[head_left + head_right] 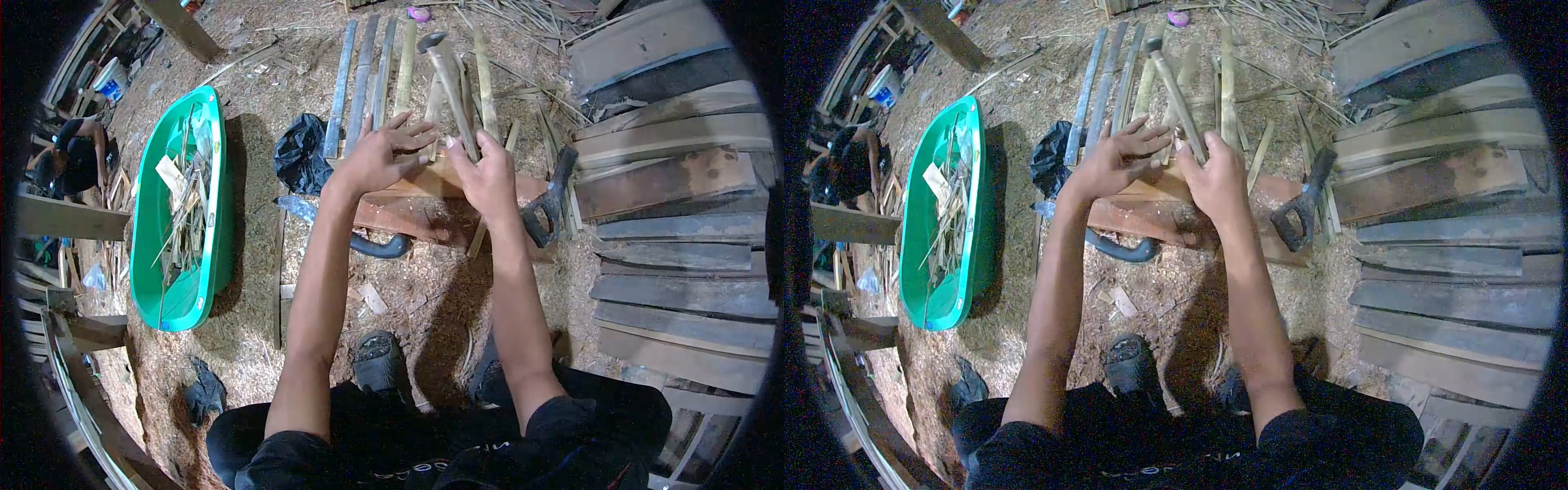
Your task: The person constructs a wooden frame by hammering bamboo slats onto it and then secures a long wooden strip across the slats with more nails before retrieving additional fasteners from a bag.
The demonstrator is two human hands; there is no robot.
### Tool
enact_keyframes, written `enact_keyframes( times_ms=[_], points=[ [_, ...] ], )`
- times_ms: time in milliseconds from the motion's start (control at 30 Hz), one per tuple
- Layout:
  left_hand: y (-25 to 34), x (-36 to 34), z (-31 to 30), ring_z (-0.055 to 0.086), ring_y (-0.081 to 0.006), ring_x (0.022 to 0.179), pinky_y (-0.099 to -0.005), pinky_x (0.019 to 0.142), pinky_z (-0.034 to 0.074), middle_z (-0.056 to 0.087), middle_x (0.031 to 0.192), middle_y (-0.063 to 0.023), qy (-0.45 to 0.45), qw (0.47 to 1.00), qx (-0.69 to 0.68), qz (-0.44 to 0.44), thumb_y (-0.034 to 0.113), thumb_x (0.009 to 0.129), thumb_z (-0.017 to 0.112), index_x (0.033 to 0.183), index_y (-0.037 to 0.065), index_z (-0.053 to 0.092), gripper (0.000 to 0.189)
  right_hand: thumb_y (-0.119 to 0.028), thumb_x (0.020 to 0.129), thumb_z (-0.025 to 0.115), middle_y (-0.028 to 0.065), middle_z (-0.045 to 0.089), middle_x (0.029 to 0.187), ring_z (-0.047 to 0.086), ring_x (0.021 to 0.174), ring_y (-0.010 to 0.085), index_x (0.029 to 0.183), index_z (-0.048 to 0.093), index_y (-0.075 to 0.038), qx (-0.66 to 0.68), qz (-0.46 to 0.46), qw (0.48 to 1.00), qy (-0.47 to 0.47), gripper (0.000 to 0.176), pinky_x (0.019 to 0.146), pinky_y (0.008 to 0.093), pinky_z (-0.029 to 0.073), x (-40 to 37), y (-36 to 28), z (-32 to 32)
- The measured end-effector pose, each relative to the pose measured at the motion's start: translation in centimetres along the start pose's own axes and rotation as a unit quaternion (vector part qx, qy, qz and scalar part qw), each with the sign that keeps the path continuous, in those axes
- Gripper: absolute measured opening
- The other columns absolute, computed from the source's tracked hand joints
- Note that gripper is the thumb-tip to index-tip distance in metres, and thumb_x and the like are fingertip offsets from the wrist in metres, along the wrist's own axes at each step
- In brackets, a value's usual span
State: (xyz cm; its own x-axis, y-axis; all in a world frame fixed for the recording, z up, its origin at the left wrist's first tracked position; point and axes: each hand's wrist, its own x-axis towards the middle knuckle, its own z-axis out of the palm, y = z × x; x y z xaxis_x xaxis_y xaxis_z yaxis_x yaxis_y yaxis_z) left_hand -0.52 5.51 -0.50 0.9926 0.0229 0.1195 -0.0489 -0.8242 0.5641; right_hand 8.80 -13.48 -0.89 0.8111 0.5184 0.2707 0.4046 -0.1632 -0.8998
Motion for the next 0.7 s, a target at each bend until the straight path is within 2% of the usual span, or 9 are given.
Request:
enact_keyframes(
  times_ms=[167,267,467,567,667,700],
  points=[
    [-0.2,-0.2,0.3,0.031,-0.0305,0.146,-0.0663,0.117,0.008,0.046,0.151,0.0048,0.009,1.0,0.021,-0.007,0.032,0.092,0.065,0.137,0.028,0.059,0.046,-0.02,0.089,0.068,0.0173,0.056,0.061,0.051,0.048,0.0212,0.086,0.06,0.004,-0.033,-0.059,0.998,-0.015,0.026,0.05,0.0386,0.041,0.8,-0.8,0.4],
    [-0.1,-0.2,0.5,0.031,-0.0291,0.147,-0.0664,0.117,0.008,0.045,0.152,0.0037,0.018,0.999,0.035,0.005,0.031,0.092,0.064,0.136,0.027,0.06,0.044,-0.021,0.088,0.068,0.0181,0.058,0.063,0.054,0.051,0.0228,0.089,0.061,0.004,0.016,-0.019,0.998,-0.05,0.026,0.052,0.0403,0.042,1.2,-1.1,0.4],
    [0.2,-0.3,0.3,0.031,-0.0293,0.147,-0.0636,0.118,0.009,0.048,0.15,-0.0013,0.021,1.0,0.003,-0.011,0.03,0.092,0.066,0.133,0.025,0.063,0.041,-0.021,0.088,0.067,0.0211,0.06,0.068,0.063,0.062,0.0258,0.091,0.062,0.004,-0.087,-0.051,0.988,-0.117,0.026,0.059,0.0414,0.046,2.6,-1.3,-0.4],
    [-0.1,-0.4,0.6,0.033,-0.029,0.145,-0.0632,0.117,0.011,0.052,0.146,-0.0055,0.039,0.999,0.032,0.006,0.028,0.091,0.067,0.128,0.022,0.066,0.037,-0.02,0.087,0.067,0.0235,0.061,0.071,0.064,0.066,0.0337,0.093,0.061,0.003,-0.104,-0.035,0.98,-0.163,0.025,0.061,0.0429,0.047,3.0,-3.0,-0.9],
    [0.4,-0.4,0.1,0.047,-0.0276,0.135,-0.0615,0.117,0.014,0.062,0.134,-0.0039,0.038,0.999,0.0,-0.013,0.028,0.088,0.068,0.117,0.019,0.072,0.031,-0.02,0.085,0.066,0.0253,0.062,0.075,0.064,0.072,0.042,0.096,0.062,0.002,-0.17,-0.075,0.959,-0.215,0.024,0.065,0.0459,0.048,4.0,-3.6,-1.2],
    [0.0,-0.4,0.3,0.049,-0.0278,0.133,-0.0612,0.117,0.013,0.064,0.13,-0.005,0.045,0.999,-0.003,-0.003,0.029,0.087,0.068,0.114,0.018,0.073,0.029,-0.018,0.084,0.066,0.0272,0.064,0.082,0.064,0.081,0.0451,0.1,0.063,0.002,-0.189,-0.052,0.951,-0.24,0.026,0.072,0.0477,0.05,4.2,-4.6,-1.3]
  ],
)
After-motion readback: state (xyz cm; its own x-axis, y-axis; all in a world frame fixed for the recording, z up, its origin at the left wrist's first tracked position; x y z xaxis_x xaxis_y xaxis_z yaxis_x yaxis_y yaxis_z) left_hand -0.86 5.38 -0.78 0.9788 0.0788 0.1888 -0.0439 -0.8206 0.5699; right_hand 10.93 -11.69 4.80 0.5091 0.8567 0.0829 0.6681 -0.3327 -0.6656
